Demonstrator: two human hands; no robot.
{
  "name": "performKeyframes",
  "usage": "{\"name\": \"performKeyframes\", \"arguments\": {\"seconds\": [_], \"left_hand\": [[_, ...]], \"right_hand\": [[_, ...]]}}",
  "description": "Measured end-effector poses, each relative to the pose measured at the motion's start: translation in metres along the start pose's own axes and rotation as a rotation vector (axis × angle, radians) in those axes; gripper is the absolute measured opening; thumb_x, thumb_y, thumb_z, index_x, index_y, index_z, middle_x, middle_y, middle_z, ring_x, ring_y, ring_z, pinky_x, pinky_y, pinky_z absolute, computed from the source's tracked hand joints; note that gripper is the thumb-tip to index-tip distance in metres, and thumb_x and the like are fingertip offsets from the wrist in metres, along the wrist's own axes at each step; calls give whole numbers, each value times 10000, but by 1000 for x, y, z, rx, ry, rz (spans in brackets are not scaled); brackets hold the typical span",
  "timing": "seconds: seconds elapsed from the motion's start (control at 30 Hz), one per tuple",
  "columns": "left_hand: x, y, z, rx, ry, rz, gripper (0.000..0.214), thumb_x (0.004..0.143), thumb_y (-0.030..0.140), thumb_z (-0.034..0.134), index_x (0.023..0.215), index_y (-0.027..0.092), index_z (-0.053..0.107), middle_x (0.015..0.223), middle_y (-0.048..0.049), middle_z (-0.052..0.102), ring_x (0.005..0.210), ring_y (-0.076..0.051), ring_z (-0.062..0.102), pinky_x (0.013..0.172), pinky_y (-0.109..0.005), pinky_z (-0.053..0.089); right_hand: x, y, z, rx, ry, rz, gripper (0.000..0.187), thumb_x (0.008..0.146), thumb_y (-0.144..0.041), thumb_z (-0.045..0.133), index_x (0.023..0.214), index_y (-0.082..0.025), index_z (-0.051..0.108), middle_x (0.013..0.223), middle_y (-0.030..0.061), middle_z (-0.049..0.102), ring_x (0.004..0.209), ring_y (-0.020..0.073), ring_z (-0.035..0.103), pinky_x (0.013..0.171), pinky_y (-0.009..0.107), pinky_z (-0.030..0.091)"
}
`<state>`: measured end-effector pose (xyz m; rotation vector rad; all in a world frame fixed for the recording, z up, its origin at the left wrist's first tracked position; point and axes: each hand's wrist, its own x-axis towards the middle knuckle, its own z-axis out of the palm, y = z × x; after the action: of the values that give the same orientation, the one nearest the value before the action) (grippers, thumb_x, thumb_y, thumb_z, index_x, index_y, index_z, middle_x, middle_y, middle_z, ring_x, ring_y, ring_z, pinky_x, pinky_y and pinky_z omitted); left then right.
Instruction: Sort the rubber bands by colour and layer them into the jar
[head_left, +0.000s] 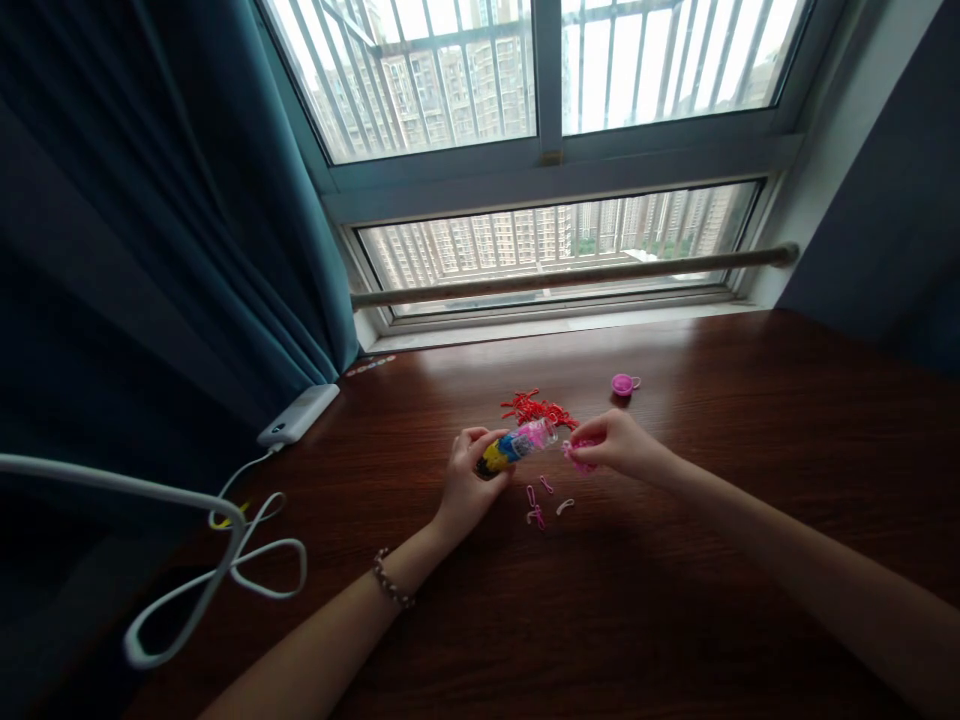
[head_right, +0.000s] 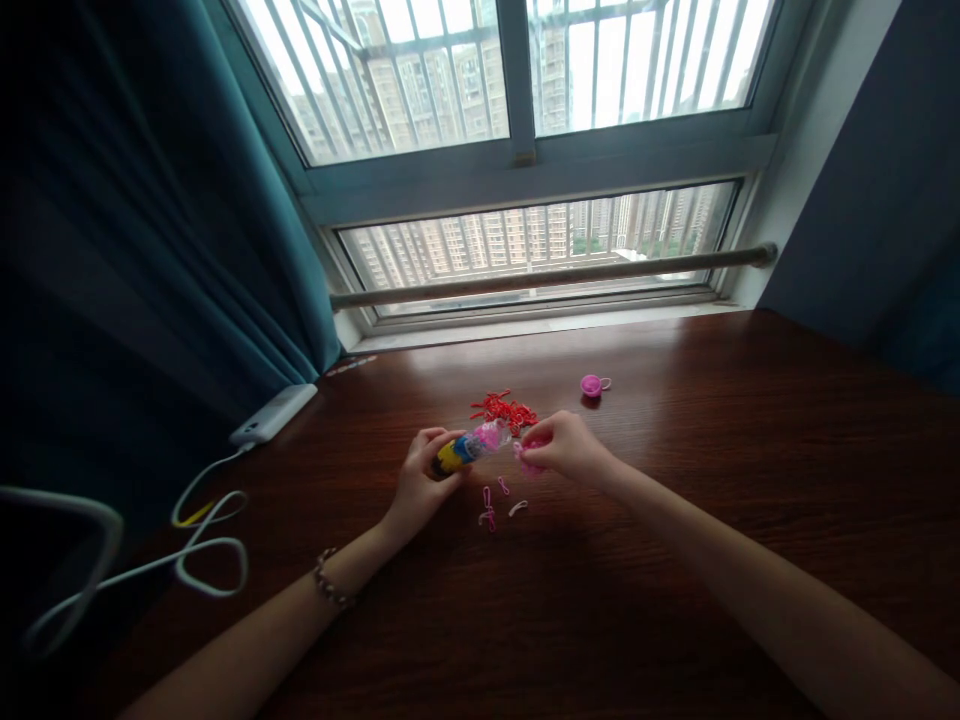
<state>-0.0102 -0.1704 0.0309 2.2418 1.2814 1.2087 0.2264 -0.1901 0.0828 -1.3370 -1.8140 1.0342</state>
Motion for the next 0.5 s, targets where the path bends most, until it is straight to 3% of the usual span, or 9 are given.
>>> {"name": "performKeyframes", "arguments": {"seconds": [0.13,0.33,0.5], "left_hand": [[-1,3,0,-21,-57,46,409,694,213,634,1093,264,557,1031,-46,449,985,-199,471,874,-347,407],[-2,5,3,-7,-68,74,417,696,240,647,1102,269,556,1023,-45,441,954,-187,480,836,-334,434],[-3,5,4,22,-65,125,415,705,262,644,1110,276,557,1019,-46,446,917,-181,484,808,-339,445]], "right_hand": [[8,-7,-11,216,33,-23,230,656,-285,641,748,-79,687,585,40,624,516,105,543,496,215,423],[5,-1,1,-25,223,-187,163,655,-271,671,754,-144,697,687,41,678,608,145,605,559,232,461],[-2,-4,1,-149,364,-205,162,644,-239,701,784,-170,659,666,13,661,596,139,603,553,226,456]]}}
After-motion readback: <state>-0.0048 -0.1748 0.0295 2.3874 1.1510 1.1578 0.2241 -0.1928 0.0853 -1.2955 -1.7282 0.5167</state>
